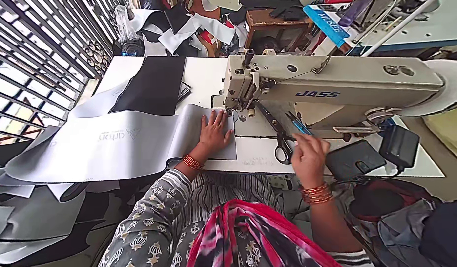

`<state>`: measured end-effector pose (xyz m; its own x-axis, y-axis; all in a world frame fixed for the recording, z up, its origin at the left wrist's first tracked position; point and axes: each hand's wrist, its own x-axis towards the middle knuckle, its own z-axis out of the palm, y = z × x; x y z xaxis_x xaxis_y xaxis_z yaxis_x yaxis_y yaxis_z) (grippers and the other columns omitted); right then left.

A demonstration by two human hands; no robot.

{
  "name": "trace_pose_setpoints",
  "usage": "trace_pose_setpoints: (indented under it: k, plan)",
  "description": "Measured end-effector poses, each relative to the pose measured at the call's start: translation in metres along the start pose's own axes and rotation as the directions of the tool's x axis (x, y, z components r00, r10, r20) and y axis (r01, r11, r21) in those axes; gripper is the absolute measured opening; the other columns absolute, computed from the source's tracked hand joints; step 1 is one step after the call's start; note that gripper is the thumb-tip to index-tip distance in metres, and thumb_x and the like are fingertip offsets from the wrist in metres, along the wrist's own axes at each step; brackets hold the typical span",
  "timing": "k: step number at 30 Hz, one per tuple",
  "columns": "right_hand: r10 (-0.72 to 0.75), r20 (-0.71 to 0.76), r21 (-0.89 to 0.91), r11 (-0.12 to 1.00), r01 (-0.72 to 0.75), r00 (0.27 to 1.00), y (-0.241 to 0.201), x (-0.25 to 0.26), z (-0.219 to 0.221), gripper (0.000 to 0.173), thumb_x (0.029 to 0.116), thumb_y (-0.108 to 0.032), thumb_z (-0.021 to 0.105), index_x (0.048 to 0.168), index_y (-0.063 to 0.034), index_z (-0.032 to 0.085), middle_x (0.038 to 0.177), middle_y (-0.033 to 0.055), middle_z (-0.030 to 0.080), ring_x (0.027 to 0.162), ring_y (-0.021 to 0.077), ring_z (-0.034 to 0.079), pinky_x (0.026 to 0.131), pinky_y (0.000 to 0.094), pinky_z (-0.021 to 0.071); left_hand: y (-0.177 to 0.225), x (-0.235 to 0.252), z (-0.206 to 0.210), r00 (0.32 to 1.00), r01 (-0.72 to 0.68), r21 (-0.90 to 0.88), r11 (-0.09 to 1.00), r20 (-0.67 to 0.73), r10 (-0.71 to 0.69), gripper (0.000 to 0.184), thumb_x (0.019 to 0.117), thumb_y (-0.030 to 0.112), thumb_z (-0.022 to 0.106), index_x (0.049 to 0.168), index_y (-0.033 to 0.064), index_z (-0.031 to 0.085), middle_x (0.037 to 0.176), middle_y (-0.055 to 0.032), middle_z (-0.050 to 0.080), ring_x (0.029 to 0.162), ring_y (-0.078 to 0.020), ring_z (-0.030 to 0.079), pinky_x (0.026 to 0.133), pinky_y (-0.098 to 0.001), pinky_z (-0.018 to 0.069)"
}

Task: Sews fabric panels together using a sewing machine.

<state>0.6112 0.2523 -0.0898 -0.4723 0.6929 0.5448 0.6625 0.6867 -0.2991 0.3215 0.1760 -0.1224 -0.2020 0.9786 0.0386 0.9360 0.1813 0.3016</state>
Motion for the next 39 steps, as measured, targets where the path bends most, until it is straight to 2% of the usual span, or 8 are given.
trace_pose_setpoints:
  k: [7,12,21,25,28,30,34,39]
  plan:
    - [-0.246,0.213,0.279,0.943,0.182,0.946,-0.067,-0.021,0.054,0.037,0.0929,0.004,0.050,0.115,-0.0063,0.078,0.120,0.0151,0.073,0.114,0.0423,0.065,0.095,0.0573,0.0514,0.001,0.000,-0.002,1.000,0.005,0.006,1.000,0.017,-0.005,0.071,0.1066,0.049,0.035,0.162,0.0052,0.026,0.171,-0.0113,0.020,0.159,-0.0384,0.012,0.121,-0.0693,0.0061]
    - [-0.283,0.218,0.229,0.945,0.233,0.934,-0.083,-0.021,0.071,0.044,0.0884,0.012,0.051,0.117,-0.0077,0.077,0.125,0.0093,0.073,0.113,0.0363,0.068,0.095,0.0525,0.0521,-0.003,0.009,-0.005,1.000,-0.004,0.002,1.000,0.015,0.004,0.071,0.1063,0.048,0.037,0.161,0.0033,0.029,0.171,-0.0134,0.021,0.158,-0.0397,0.013,0.120,-0.0702,0.0061]
    - [-0.258,0.252,0.186,0.959,0.215,0.933,-0.085,-0.015,0.075,0.048,0.0854,0.016,0.052,0.119,-0.0084,0.077,0.127,0.0096,0.072,0.113,0.0397,0.066,0.093,0.0559,0.0504,-0.013,0.024,-0.005,0.997,-0.050,-0.026,0.998,-0.058,0.048,0.070,0.1052,0.049,0.040,0.158,0.0032,0.036,0.169,-0.0130,0.028,0.157,-0.0395,0.017,0.119,-0.0708,0.0096]
    - [-0.258,0.254,0.185,0.959,0.215,0.932,-0.083,-0.017,0.075,0.049,0.0858,0.015,0.051,0.119,-0.0091,0.077,0.127,0.0097,0.072,0.113,0.0396,0.066,0.094,0.0567,0.0500,-0.008,0.014,-0.007,0.988,-0.081,-0.079,0.994,-0.137,0.069,0.050,0.1024,0.039,0.056,0.132,0.0001,0.066,0.152,-0.0191,0.052,0.147,-0.0408,0.040,0.121,-0.0630,0.0223]
    - [-0.263,0.227,0.192,0.956,0.222,0.938,-0.080,-0.018,0.079,0.048,0.0868,0.013,0.049,0.117,-0.0103,0.078,0.126,0.0087,0.072,0.112,0.0380,0.066,0.094,0.0555,0.0496,-0.005,-0.004,-0.007,0.968,-0.184,-0.108,0.977,-0.191,0.161,0.030,0.0990,0.021,0.063,0.119,0.0000,0.074,0.130,-0.0224,0.065,0.129,-0.0416,0.056,0.110,-0.0600,0.0399]
    - [-0.261,0.225,0.201,0.955,0.217,0.939,-0.080,-0.019,0.079,0.047,0.0867,0.013,0.050,0.115,-0.0103,0.078,0.126,0.0089,0.072,0.111,0.0380,0.066,0.094,0.0558,0.0495,-0.002,-0.020,-0.003,0.972,-0.167,-0.149,0.975,-0.193,0.137,0.031,0.0975,0.018,0.065,0.123,0.0020,0.072,0.138,-0.0189,0.062,0.138,-0.0398,0.051,0.113,-0.0645,0.0355]
    - [-0.218,0.259,0.274,0.951,0.145,0.941,-0.084,-0.019,0.076,0.040,0.0884,0.011,0.051,0.113,-0.0053,0.078,0.126,0.0132,0.072,0.117,0.0396,0.066,0.099,0.0578,0.0493,-0.003,-0.038,-0.006,0.996,-0.089,-0.208,0.974,-0.034,0.084,0.058,0.1024,0.037,0.055,0.153,0.0089,0.049,0.162,-0.0138,0.040,0.155,-0.0365,0.026,0.121,-0.0694,0.0145]
    - [-0.052,0.061,0.479,0.878,0.017,0.997,-0.065,0.008,0.053,0.029,0.0950,0.002,0.055,0.115,0.0016,0.075,0.123,0.0176,0.071,0.118,0.0313,0.067,0.105,0.0407,0.0515,-0.014,-0.037,0.007,0.967,-0.195,-0.244,0.950,-0.206,0.146,0.054,0.0961,0.040,0.065,0.142,0.0116,0.062,0.154,-0.0184,0.050,0.148,-0.0467,0.037,0.115,-0.0766,0.0199]
